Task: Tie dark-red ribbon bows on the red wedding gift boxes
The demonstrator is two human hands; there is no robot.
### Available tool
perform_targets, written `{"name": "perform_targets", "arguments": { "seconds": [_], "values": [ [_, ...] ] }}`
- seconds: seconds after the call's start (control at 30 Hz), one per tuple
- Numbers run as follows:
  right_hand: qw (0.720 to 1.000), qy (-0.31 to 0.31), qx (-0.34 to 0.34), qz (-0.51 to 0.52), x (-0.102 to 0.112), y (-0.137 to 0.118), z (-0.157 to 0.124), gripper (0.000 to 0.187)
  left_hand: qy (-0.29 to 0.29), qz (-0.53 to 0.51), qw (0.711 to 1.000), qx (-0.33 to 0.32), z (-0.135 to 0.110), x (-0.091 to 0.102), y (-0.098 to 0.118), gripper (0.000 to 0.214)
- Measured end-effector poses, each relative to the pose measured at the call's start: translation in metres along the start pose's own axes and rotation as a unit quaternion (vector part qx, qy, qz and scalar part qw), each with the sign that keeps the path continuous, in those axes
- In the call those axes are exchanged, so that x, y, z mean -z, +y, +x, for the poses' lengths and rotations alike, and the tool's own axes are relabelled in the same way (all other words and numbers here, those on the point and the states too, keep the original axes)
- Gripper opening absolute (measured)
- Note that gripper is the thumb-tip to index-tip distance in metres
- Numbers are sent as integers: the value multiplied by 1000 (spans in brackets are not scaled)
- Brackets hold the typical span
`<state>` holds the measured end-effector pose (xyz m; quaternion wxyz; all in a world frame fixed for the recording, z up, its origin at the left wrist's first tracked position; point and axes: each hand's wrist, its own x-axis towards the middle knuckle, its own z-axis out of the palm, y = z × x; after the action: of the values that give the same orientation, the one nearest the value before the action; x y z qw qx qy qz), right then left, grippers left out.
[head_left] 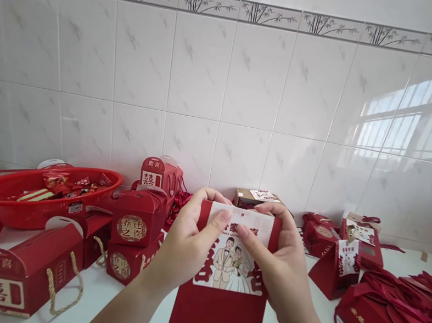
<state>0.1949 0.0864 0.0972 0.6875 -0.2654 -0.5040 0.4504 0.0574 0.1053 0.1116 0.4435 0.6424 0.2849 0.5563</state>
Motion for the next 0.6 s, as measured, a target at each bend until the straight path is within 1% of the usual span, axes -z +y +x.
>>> {"name": "perform_targets", "arguments": {
  "seconds": [0.17,0.33,0.4,0.5,0.53,0.6],
  "values": [
    [1000,8,-3,-10,0,-1,-1,37,-18,-18,1000,-3,0,1,1,18],
    [1000,7,17,8,3,6,1,30,-23,-2,1000,2,0,1,1,23],
    [1000,6,29,11,6,9,3,30,-9,-22,1000,-4,0,0,0,23],
    [998,12,55,9,9,12,5,29,37,-44,998,-34,3,-4,-3,27],
    [998,17,61,7,10,13,5,29,41,-43,998,-32,4,-5,-5,29],
    [998,19,62,1,10,13,5,30,32,-42,999,-2,6,-8,-6,31]
  ]
}}
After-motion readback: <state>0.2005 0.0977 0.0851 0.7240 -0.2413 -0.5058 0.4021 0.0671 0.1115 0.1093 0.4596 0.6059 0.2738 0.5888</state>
